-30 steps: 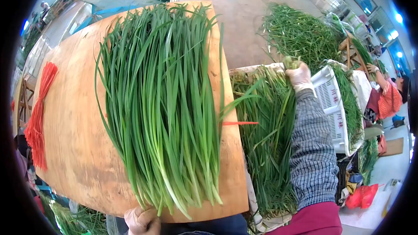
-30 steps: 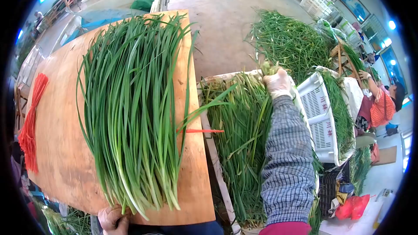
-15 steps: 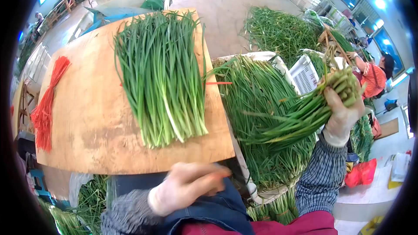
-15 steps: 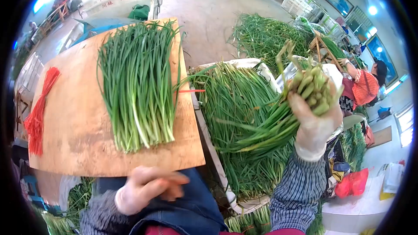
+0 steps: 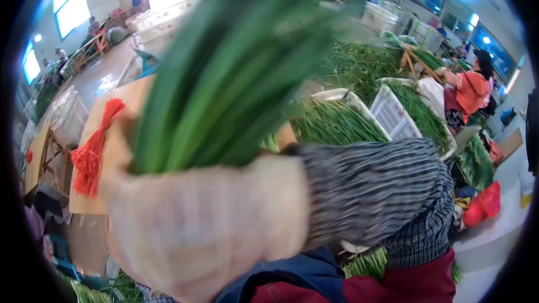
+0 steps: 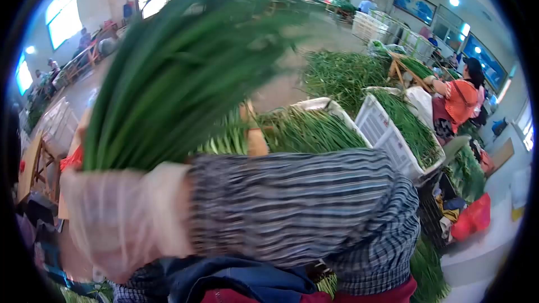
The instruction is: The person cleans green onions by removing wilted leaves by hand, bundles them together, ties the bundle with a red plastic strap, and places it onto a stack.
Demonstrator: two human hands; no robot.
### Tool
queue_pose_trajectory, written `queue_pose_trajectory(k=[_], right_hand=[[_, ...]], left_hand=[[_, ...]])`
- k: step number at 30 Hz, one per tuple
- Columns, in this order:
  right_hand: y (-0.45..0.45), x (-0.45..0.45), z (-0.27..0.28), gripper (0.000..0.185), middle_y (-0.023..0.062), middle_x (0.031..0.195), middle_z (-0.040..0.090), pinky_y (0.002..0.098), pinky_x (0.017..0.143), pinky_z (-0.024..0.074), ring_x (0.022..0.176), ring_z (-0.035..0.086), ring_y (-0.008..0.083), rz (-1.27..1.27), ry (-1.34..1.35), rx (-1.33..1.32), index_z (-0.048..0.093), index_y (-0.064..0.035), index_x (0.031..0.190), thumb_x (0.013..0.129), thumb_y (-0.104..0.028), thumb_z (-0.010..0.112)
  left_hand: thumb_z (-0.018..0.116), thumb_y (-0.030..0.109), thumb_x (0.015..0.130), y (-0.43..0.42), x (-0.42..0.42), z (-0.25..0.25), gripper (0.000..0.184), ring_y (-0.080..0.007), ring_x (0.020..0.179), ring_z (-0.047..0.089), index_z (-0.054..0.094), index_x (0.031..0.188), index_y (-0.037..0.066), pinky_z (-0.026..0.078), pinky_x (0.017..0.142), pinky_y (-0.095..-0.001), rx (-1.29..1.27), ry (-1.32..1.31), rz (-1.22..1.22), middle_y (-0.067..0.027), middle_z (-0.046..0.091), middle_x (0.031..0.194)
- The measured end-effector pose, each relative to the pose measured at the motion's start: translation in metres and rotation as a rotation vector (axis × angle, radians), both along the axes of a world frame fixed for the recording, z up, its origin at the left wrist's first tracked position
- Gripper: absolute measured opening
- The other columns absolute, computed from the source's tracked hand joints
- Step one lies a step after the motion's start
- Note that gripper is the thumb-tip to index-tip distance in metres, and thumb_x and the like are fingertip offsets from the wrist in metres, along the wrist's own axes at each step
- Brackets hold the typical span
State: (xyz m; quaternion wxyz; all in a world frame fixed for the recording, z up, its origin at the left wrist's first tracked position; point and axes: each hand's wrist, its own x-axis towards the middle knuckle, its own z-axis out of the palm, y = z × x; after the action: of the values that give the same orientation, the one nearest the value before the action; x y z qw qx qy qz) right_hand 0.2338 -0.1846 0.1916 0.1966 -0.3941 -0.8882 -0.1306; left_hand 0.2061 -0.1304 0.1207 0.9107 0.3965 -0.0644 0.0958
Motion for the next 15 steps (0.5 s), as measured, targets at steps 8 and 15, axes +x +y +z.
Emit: queue_pose_trajectory(k=[8, 15], right_hand=[[0.093, -0.121, -0.139, 0.020, 0.0054, 0.076, 0.059, 0.0313, 0.071, 0.0405, 0.070, 0.055, 0.0211, 0.504, -0.101, -0.113, 0.059, -0.0064, 0.076, 0.068, -0.024, 0.054], [0.088, -0.171, -0.211, 0.020, 0.0036, 0.078, 0.058, 0.0352, 0.080, 0.0391, 0.078, 0.054, 0.0221, 0.565, 0.105, -0.153, 0.059, -0.0082, 0.081, 0.067, -0.022, 0.053]], left_hand=[[0.046, 0.055, 0.078, 0.057, -0.167, -0.047, 0.066, -0.0348, 0.079, 0.062, 0.046, 0.120, 0.004, 0.054, 0.057, -0.0407, -0.086, 0.046, 0.813, -0.0238, 0.056, 0.106], [0.040, 0.025, 0.085, 0.086, -0.282, -0.161, 0.041, -0.0275, 0.095, 0.059, 0.048, 0.118, 0.002, 0.048, 0.085, -0.0394, -0.628, 0.625, 0.414, -0.0168, 0.054, 0.116]])
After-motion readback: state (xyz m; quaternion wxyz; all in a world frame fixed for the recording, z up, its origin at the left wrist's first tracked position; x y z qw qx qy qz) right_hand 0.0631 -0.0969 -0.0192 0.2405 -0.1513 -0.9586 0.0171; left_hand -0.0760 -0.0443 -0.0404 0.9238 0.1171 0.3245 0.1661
